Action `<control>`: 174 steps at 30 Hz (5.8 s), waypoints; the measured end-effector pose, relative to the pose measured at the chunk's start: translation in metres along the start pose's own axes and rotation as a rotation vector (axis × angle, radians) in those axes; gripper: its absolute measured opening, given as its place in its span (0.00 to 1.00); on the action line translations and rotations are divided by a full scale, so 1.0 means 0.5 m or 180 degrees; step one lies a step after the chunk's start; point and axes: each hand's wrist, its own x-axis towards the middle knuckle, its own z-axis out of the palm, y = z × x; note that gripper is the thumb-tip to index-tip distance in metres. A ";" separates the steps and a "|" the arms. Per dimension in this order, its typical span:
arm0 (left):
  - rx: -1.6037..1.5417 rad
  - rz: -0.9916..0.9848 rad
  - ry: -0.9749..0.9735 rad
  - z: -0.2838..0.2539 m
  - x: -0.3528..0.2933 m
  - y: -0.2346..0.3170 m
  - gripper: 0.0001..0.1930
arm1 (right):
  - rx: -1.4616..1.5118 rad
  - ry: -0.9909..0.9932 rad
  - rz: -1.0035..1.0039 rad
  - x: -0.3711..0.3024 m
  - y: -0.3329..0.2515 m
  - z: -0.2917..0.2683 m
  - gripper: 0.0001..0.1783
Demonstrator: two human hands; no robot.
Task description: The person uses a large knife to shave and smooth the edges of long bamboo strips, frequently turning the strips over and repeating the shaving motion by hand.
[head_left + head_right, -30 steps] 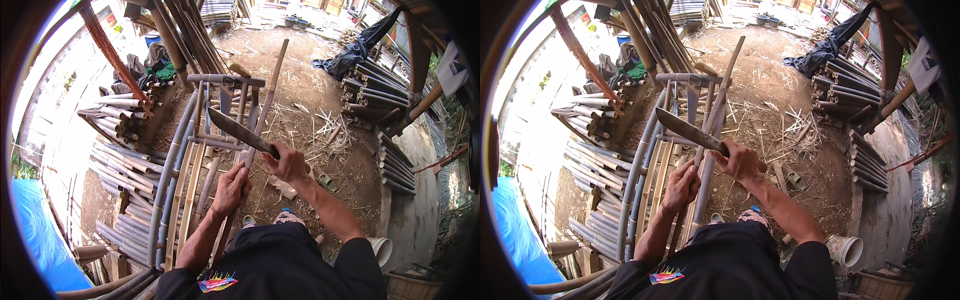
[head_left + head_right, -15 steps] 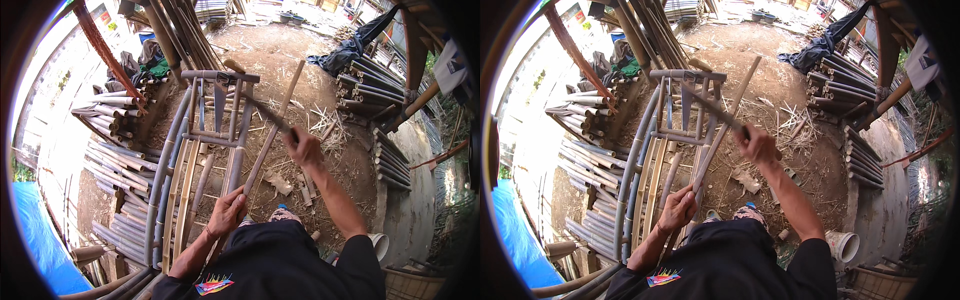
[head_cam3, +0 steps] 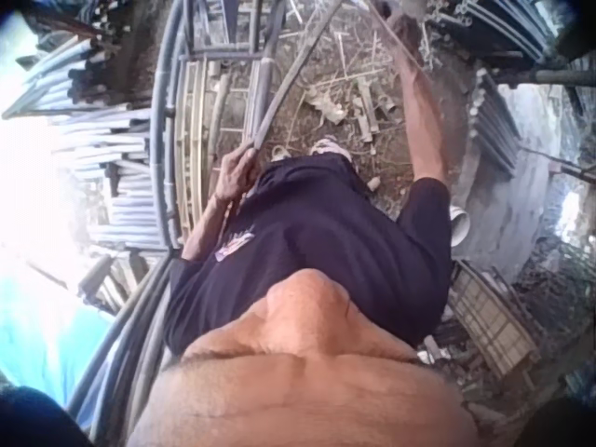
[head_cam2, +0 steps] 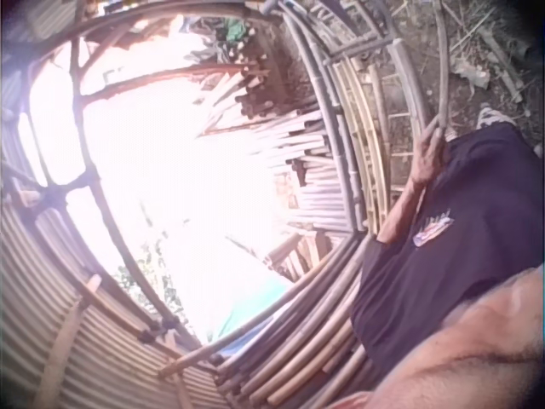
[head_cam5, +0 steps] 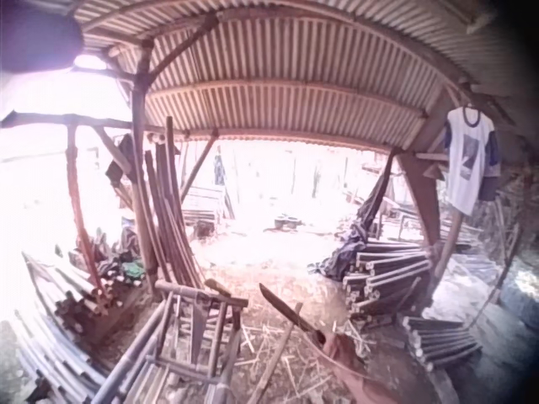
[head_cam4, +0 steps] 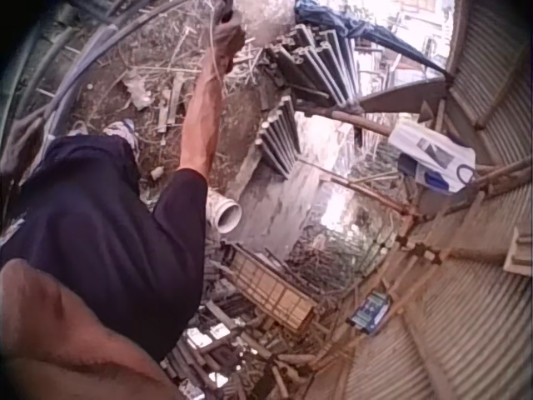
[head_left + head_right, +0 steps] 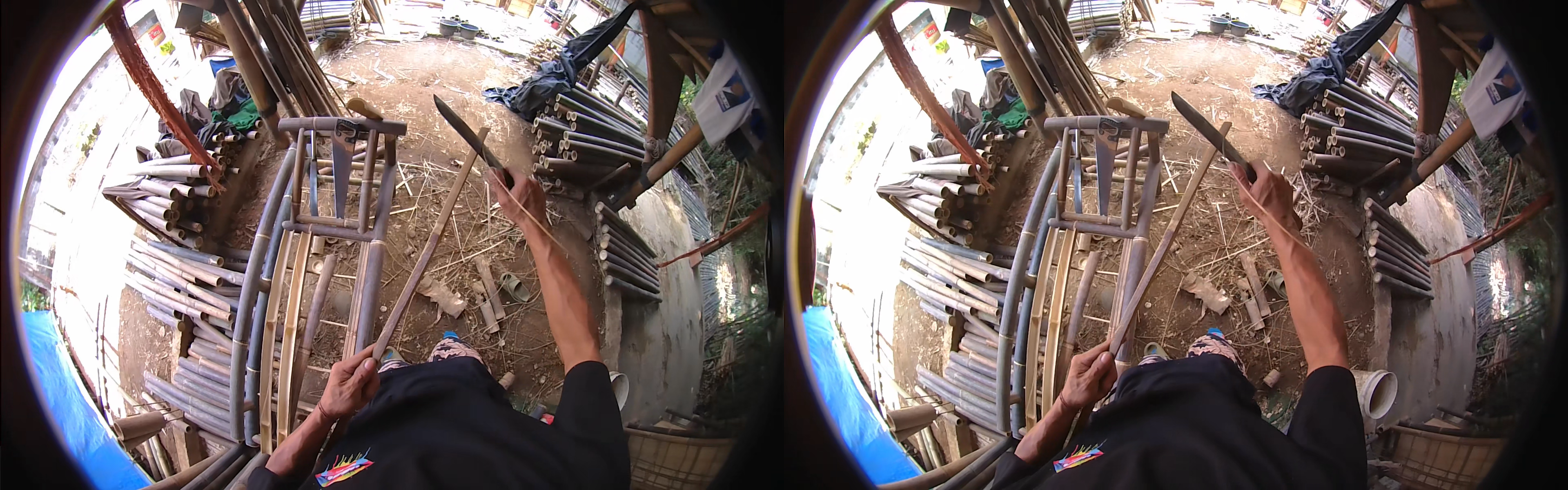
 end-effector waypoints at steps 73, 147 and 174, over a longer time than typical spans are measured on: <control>0.0319 0.0047 0.1658 0.169 0.177 0.024 0.21 | 0.1316 -0.1050 -0.1774 -0.193 -0.113 0.129 0.34; 0.1037 -0.0302 0.1829 0.309 0.168 -0.115 0.13 | 0.0852 -0.1489 -0.0613 0.099 0.236 0.204 0.37; 0.0456 -0.0245 0.1654 0.319 0.278 -0.055 0.19 | 0.0833 -0.1630 -0.0765 0.001 0.188 0.202 0.36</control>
